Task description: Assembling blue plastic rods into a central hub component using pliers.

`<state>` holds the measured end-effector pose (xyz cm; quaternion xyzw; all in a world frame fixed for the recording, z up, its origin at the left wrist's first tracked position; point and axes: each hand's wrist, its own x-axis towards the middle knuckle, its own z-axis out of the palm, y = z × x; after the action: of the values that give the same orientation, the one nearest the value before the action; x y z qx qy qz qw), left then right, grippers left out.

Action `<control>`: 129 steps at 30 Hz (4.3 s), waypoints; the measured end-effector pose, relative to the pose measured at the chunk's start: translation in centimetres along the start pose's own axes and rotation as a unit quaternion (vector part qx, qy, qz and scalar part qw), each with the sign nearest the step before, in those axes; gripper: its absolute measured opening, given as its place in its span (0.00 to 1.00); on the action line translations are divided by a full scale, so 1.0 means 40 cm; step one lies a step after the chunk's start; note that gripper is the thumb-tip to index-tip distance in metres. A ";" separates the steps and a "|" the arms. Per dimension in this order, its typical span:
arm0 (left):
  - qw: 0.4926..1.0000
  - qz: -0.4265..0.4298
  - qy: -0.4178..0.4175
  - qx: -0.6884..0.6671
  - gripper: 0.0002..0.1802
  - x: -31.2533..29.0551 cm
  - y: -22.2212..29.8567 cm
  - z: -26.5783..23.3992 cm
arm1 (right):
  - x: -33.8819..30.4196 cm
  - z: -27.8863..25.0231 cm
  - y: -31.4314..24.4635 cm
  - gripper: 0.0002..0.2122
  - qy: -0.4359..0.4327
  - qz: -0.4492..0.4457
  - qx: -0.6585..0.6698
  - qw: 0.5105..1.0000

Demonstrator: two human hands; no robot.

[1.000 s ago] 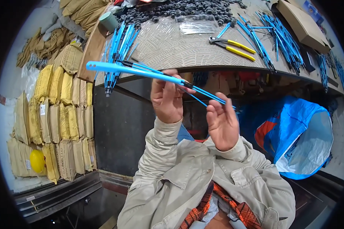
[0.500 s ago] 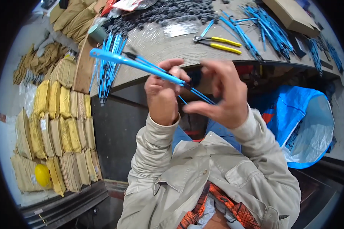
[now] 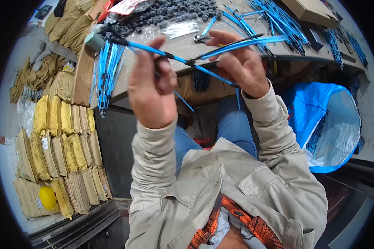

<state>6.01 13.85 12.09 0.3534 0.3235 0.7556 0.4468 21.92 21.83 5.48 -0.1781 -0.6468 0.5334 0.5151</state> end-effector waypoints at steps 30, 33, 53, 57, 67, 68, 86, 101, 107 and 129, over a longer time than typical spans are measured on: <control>0.946 -0.101 0.049 -0.304 0.10 -0.143 -0.071 -0.370 | -0.240 0.134 0.129 0.08 0.031 -0.088 -0.045 0.995; 0.945 -0.090 0.190 -0.250 0.09 -0.182 -0.076 -0.351 | -0.249 0.141 0.117 0.09 0.016 -0.119 -0.014 0.993; 0.950 -0.063 0.019 -0.307 0.10 -0.140 -0.082 -0.549 | -0.119 -0.030 0.058 0.08 -0.108 -0.102 -0.201 0.968; 0.973 -0.005 0.149 -0.178 0.11 -0.120 -0.061 -0.413 | 0.139 -0.290 0.070 0.11 0.118 -0.002 -0.529 0.841; 0.978 -0.086 0.133 -0.138 0.07 -0.145 -0.150 -0.281 | 0.303 -0.527 0.191 0.14 0.108 0.225 -0.643 0.724; 0.977 -0.088 0.133 -0.140 0.07 -0.151 -0.157 -0.270 | 0.300 -0.521 0.183 0.14 0.108 0.226 -0.644 0.722; 0.987 -0.122 0.067 -0.079 0.16 -0.044 -0.175 -0.148 | -0.239 0.057 0.119 0.16 -0.123 0.334 0.302 0.885; 0.979 0.022 0.134 0.149 0.11 -0.101 -0.183 -0.123 | -0.214 0.109 0.068 0.06 -0.057 0.162 -0.117 0.978; 0.994 -0.072 0.080 -0.020 0.08 -0.091 -0.155 -0.146 | -0.190 0.098 0.074 0.05 -0.049 0.154 -0.043 0.986; 0.980 -0.179 -0.065 -0.063 0.17 -0.110 -0.214 -0.150 | 0.088 -0.420 0.030 0.04 0.110 -0.007 -0.418 0.902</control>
<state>6.44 12.20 0.90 0.3096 0.3039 0.6572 0.6164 34.50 33.51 4.44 -0.4300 -0.7509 0.1872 0.4649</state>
